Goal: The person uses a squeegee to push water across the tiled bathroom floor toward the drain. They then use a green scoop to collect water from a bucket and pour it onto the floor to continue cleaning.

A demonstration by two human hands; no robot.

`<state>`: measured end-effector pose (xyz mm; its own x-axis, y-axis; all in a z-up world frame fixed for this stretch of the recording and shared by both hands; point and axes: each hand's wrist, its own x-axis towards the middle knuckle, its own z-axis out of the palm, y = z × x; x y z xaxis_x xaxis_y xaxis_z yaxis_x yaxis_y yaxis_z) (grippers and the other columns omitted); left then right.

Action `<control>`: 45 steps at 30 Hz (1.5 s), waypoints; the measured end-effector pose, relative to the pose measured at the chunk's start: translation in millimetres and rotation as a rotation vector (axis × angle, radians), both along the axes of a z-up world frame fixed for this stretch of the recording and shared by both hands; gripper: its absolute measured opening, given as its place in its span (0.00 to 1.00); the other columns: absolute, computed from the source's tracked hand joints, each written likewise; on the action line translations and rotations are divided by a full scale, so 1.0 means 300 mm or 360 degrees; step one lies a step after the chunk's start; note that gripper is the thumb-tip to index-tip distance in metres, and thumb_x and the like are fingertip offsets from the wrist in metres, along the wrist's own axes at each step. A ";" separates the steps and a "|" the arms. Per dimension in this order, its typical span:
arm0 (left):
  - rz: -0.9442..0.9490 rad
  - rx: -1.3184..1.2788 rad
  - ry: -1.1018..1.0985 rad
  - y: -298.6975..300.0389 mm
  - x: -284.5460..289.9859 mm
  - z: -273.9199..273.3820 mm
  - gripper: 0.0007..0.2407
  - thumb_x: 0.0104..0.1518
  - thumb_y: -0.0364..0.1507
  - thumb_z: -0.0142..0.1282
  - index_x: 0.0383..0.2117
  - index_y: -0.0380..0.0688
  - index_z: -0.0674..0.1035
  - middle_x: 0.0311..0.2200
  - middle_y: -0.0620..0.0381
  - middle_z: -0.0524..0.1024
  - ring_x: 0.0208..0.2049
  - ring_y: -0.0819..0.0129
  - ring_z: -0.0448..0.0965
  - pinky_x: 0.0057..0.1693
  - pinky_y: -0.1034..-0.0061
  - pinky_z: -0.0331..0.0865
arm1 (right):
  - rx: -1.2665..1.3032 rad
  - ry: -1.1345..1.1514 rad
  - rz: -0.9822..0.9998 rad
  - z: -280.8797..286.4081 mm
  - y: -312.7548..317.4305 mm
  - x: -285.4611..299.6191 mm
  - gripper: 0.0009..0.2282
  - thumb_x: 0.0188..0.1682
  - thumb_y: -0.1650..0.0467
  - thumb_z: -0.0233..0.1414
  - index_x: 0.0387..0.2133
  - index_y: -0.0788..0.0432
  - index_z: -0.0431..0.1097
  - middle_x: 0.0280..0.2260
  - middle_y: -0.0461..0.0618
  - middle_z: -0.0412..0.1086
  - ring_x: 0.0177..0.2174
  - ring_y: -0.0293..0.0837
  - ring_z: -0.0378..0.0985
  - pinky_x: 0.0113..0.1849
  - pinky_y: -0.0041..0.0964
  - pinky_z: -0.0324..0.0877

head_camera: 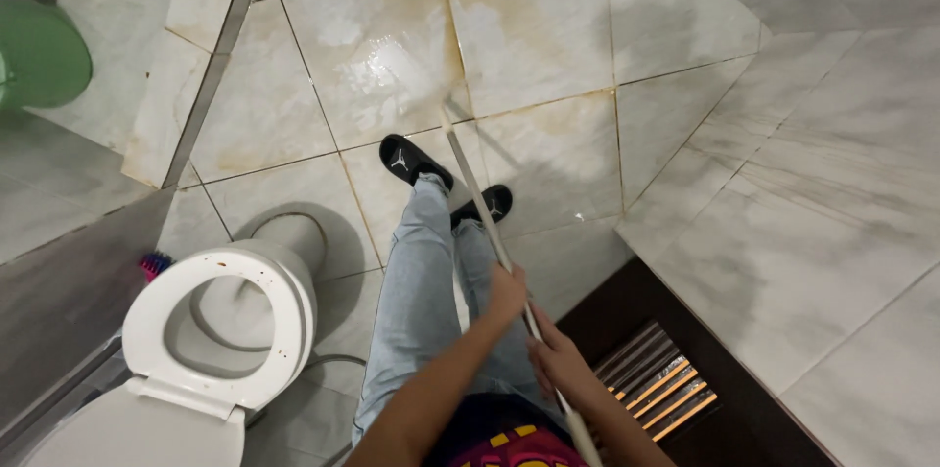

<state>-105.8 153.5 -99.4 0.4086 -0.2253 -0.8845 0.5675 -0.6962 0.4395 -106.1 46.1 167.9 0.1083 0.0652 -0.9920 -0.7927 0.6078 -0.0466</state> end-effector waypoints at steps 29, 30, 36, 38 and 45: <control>0.0870 -0.0263 0.0127 -0.248 0.646 -0.024 0.26 0.70 0.35 0.43 0.71 0.41 0.52 0.28 0.53 0.70 0.14 0.70 0.71 0.17 0.74 0.70 | 0.0206 -0.0478 -0.0858 -0.171 -0.045 0.310 0.07 0.56 0.69 0.46 0.33 0.61 0.69 0.12 0.41 0.56 0.10 0.31 0.57 0.12 0.28 0.54; 0.0871 -0.0267 0.0127 -0.280 0.679 -0.023 0.26 0.70 0.35 0.43 0.71 0.41 0.52 0.28 0.53 0.70 0.14 0.70 0.71 0.17 0.74 0.70 | 0.0203 -0.0479 -0.0856 -0.174 -0.062 0.343 0.07 0.56 0.69 0.46 0.33 0.61 0.69 0.12 0.41 0.56 0.10 0.31 0.57 0.12 0.28 0.54; 0.0953 -0.0384 0.0210 -0.319 0.612 0.173 0.26 0.69 0.32 0.43 0.71 0.42 0.51 0.26 0.55 0.67 0.10 0.70 0.69 0.14 0.77 0.66 | 0.0258 -0.0368 -0.1081 0.035 -0.100 0.316 0.05 0.58 0.68 0.50 0.33 0.54 0.69 0.15 0.35 0.56 0.11 0.30 0.56 0.13 0.25 0.54; 0.1064 -0.0702 0.0209 -0.248 0.489 0.304 0.12 0.67 0.33 0.48 0.52 0.44 0.69 0.22 0.59 0.66 0.10 0.76 0.59 0.15 0.79 0.57 | 0.0629 -0.0438 -0.1314 -0.030 -0.025 0.101 0.25 0.57 0.70 0.44 0.69 0.38 0.54 0.22 0.43 0.61 0.11 0.30 0.53 0.11 0.26 0.51; 0.1149 -0.0190 0.0469 -0.138 0.339 0.281 0.09 0.69 0.33 0.42 0.51 0.47 0.67 0.25 0.58 0.65 0.15 0.74 0.60 0.21 0.76 0.59 | 0.0749 -0.0143 -0.1441 0.021 0.008 0.053 0.26 0.54 0.71 0.48 0.67 0.41 0.58 0.21 0.44 0.59 0.11 0.31 0.51 0.10 0.27 0.45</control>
